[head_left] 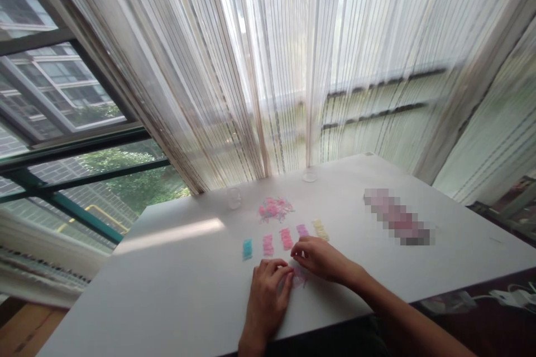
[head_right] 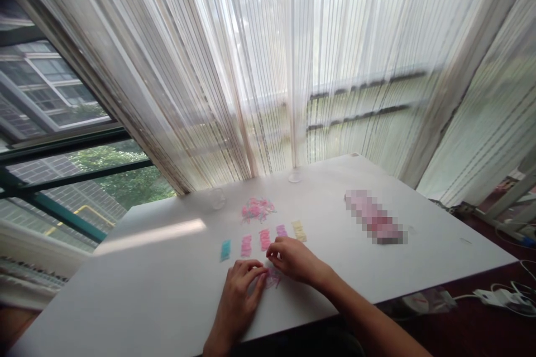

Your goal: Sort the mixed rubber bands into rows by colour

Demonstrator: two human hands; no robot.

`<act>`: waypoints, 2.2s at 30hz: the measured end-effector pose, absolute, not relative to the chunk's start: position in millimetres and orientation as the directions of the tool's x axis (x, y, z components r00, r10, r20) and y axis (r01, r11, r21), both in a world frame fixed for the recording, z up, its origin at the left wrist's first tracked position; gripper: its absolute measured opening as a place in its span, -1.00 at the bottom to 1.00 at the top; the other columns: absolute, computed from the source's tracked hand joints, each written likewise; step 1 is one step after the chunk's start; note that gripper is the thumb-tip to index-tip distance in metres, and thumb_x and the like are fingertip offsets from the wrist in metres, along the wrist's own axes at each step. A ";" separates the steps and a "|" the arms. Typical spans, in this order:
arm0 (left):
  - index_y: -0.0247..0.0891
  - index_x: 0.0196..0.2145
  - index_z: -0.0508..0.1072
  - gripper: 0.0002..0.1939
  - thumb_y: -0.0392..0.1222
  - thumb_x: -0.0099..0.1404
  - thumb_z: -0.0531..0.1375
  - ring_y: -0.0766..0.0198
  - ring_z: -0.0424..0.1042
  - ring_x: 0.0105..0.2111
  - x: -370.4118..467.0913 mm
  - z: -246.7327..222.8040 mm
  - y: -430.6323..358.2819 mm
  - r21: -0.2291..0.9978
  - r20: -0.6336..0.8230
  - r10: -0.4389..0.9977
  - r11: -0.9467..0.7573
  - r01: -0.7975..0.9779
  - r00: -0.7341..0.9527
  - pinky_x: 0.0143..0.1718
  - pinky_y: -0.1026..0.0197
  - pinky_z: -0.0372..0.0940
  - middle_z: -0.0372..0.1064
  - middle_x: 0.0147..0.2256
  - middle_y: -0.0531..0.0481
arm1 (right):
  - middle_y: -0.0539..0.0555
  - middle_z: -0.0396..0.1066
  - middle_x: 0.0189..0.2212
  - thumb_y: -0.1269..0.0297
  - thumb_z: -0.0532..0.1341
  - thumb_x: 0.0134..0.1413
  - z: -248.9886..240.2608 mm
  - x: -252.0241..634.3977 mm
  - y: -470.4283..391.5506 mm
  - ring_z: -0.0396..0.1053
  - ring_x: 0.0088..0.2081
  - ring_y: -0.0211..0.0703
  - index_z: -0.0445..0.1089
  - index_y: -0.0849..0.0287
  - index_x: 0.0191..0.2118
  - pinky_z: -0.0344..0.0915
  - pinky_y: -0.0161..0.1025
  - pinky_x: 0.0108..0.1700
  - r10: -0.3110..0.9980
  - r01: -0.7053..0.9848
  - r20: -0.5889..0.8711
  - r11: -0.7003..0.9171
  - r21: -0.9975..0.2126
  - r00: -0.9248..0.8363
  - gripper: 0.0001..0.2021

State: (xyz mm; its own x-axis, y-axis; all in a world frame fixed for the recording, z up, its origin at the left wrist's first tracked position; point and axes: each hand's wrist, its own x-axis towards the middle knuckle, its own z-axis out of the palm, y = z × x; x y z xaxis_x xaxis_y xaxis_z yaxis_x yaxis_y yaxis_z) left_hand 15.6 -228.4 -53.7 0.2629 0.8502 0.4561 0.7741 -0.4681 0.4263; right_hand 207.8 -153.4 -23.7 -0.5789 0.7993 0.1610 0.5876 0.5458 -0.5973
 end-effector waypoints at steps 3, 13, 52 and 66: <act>-0.13 -0.17 0.58 -0.81 -0.30 0.39 0.17 0.07 0.46 -0.16 15.5 -54.4 -228.2 0.426 0.460 0.849 -0.467 0.775 0.259 -0.16 0.02 0.39 0.52 -0.19 -0.09 | 0.09 0.52 -0.26 0.47 0.23 0.16 -19.8 203.4 -150.1 0.48 -0.28 -0.14 0.60 0.11 -0.16 0.31 -0.30 -0.21 0.760 0.591 0.096 0.572 -0.568 -0.643 -0.77; -0.13 -0.19 0.58 -0.85 -0.31 0.36 0.22 0.07 0.46 -0.16 16.6 -54.7 -228.1 0.446 0.472 0.848 -0.465 0.765 0.240 -0.15 0.01 0.39 0.53 -0.21 -0.06 | 0.09 0.50 -0.25 0.50 0.18 0.19 -18.0 202.8 -153.2 0.48 -0.26 -0.14 0.61 0.08 -0.14 0.28 -0.32 -0.21 0.701 0.565 0.089 0.637 -0.524 -0.708 -0.71; -0.16 -0.20 0.56 -0.84 -0.25 0.40 0.16 0.09 0.47 -0.17 13.0 -58.7 -227.0 0.498 0.482 0.852 -0.458 0.736 0.204 -0.13 0.01 0.45 0.49 -0.22 -0.10 | 0.12 0.45 -0.26 0.38 0.11 0.27 -58.6 232.2 -170.4 0.44 -0.22 -0.06 0.44 0.13 -0.23 0.40 -0.14 -0.10 0.864 0.540 0.337 0.498 -0.678 -0.373 -0.85; -0.14 -0.11 0.55 -0.84 -0.22 0.37 0.22 0.09 0.48 -0.15 13.3 -54.3 -229.2 0.491 0.508 0.836 -0.479 0.727 0.207 -0.13 0.04 0.44 0.51 -0.19 -0.08 | 0.07 0.44 -0.32 0.38 0.16 0.21 -49.3 214.8 -189.8 0.43 -0.28 -0.11 0.42 0.13 -0.27 0.37 -0.19 -0.16 0.893 0.465 0.307 0.437 -0.770 -0.330 -0.90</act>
State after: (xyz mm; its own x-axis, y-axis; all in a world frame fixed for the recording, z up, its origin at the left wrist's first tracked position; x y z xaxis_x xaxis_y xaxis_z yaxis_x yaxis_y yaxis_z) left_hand 13.3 -229.2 -54.3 0.2074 0.8361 0.5078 0.7275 -0.4789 0.4914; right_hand 214.8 -189.8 -49.3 -0.3296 0.8927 0.3073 0.4652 0.4368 -0.7699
